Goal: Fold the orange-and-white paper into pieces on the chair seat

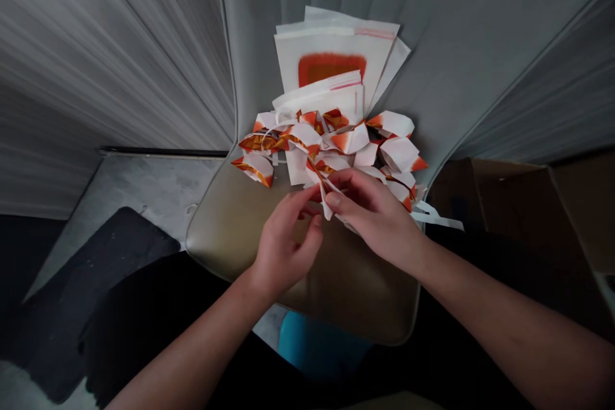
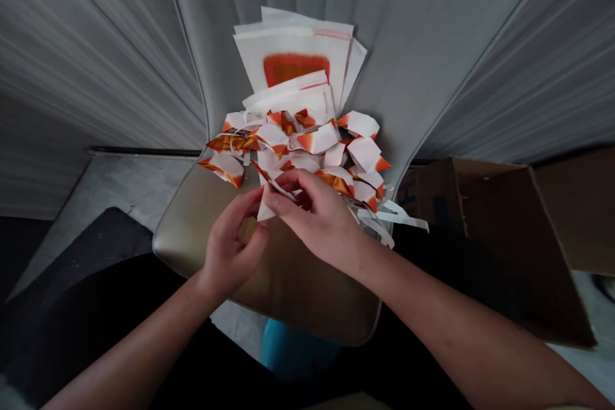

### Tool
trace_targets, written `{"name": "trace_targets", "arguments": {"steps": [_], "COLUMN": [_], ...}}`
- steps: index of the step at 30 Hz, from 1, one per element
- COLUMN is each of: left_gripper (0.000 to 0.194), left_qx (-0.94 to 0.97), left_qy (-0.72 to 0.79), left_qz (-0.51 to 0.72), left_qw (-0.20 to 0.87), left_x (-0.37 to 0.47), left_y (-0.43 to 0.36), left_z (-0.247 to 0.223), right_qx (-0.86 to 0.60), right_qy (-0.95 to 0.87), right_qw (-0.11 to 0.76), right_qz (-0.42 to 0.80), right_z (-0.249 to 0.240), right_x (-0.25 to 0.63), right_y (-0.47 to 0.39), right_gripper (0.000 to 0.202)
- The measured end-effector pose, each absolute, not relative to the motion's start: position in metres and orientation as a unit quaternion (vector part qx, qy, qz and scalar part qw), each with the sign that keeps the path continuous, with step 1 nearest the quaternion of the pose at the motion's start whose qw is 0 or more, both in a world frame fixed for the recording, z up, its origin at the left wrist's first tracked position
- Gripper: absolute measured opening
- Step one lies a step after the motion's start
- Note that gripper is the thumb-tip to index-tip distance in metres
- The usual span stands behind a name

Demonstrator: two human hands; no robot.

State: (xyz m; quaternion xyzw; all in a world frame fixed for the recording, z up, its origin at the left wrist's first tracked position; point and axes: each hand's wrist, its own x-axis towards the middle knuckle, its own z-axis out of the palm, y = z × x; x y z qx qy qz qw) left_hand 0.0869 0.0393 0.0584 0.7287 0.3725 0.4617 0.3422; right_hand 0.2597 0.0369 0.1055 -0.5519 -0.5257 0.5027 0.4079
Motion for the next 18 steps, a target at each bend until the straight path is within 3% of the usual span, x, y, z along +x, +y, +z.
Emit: {"name": "trace_targets", "arguments": {"steps": [6, 11, 18], "left_gripper": [0.043, 0.022, 0.019], "left_qx": [0.708, 0.790, 0.787], "left_qy": [0.394, 0.331, 0.289], "left_qz": [0.487, 0.424, 0.358], "left_qw": [0.325, 0.294, 0.412], "left_x": [0.084, 0.072, 0.072], "left_y": [0.043, 0.055, 0.056], "left_z": [0.056, 0.069, 0.072], "right_qx": [-0.578, -0.586, -0.582], "right_qy": [-0.535, -0.568, -0.613], "right_qw": [0.392, 0.384, 0.350], "right_qz": [0.476, 0.432, 0.403], "right_z": [0.105, 0.110, 0.111], "right_x": [0.261, 0.267, 0.269], "right_y": [0.038, 0.038, 0.037], "right_gripper": [0.021, 0.021, 0.023]}}
